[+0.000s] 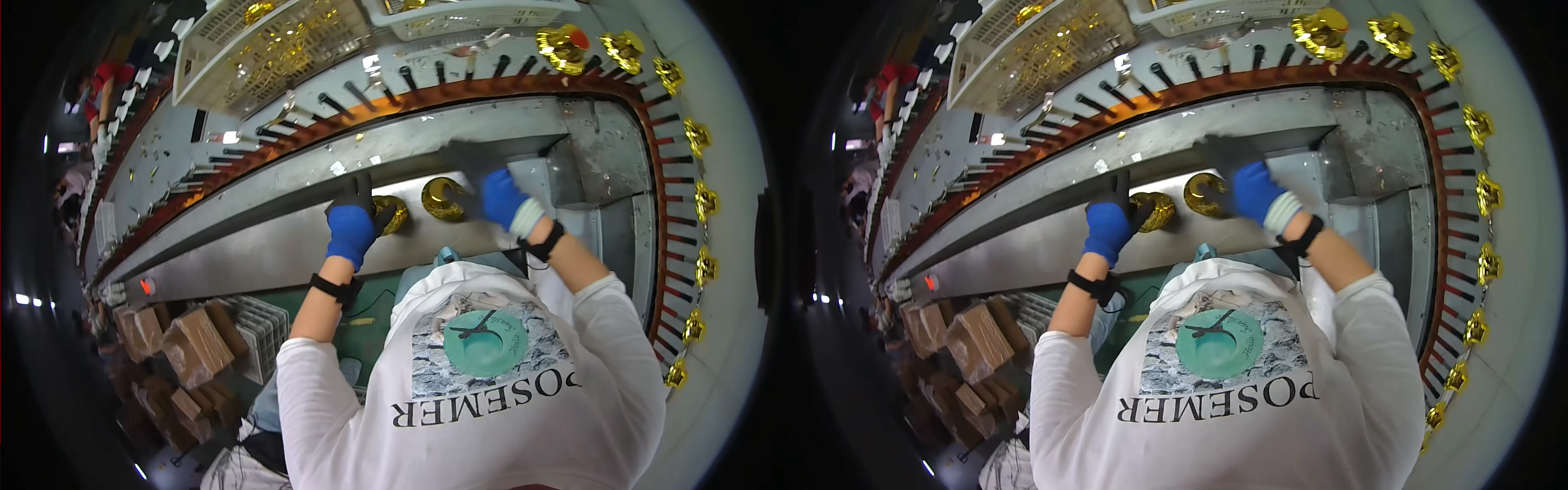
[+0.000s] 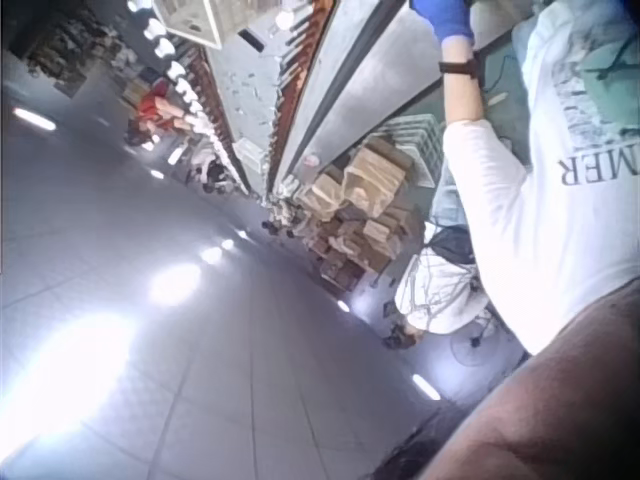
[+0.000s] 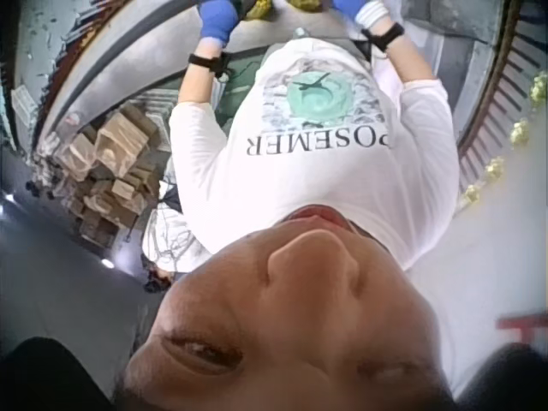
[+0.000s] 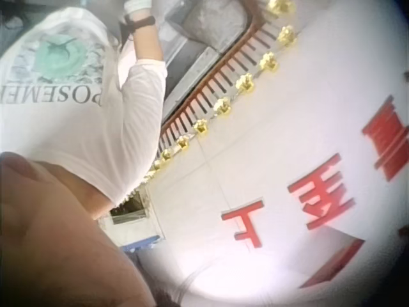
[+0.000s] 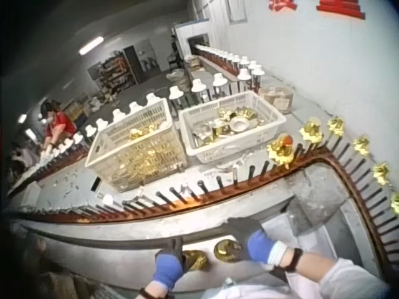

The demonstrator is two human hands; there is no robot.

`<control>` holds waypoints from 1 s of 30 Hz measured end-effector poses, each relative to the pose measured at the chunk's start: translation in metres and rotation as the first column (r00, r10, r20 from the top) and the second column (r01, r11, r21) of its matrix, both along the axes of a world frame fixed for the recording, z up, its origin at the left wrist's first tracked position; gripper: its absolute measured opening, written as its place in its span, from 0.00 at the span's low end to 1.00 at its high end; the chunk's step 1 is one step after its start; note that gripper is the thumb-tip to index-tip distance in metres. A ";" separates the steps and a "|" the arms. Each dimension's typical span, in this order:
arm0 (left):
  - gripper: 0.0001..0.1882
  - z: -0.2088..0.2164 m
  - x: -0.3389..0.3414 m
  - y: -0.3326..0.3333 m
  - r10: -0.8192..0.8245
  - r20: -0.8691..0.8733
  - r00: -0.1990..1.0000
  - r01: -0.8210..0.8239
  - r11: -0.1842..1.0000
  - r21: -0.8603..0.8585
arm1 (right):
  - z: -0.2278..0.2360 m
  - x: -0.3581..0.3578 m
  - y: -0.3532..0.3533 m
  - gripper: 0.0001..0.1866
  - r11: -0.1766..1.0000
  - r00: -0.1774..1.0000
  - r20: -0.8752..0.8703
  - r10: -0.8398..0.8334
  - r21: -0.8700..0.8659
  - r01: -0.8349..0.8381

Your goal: The person places small gold-colored components onto an assembly line conveyor, fitting some pieces together by hand and ensuring they are properly positioned on the moving tracks.

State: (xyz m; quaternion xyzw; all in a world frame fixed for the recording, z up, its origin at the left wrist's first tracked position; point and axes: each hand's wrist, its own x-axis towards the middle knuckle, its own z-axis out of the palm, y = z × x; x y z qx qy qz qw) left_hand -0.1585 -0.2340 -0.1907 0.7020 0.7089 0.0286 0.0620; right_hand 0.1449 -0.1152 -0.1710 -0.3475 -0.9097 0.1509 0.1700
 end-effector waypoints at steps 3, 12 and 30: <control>0.35 0.099 0.047 0.053 -0.251 0.417 0.873 0.190 0.965 0.183 | 0.041 0.089 0.067 0.33 0.902 0.954 -0.146 -0.262 0.314 0.296; 0.27 0.191 0.224 0.251 -0.545 0.209 0.812 0.285 0.682 0.674 | 0.101 0.212 0.265 0.37 0.854 0.817 -0.304 -0.489 0.024 0.520; 0.33 0.047 -0.047 0.002 0.062 0.422 0.905 -0.037 0.997 -0.068 | 0.028 -0.037 -0.015 0.30 0.931 0.979 -0.007 0.204 -0.309 -0.196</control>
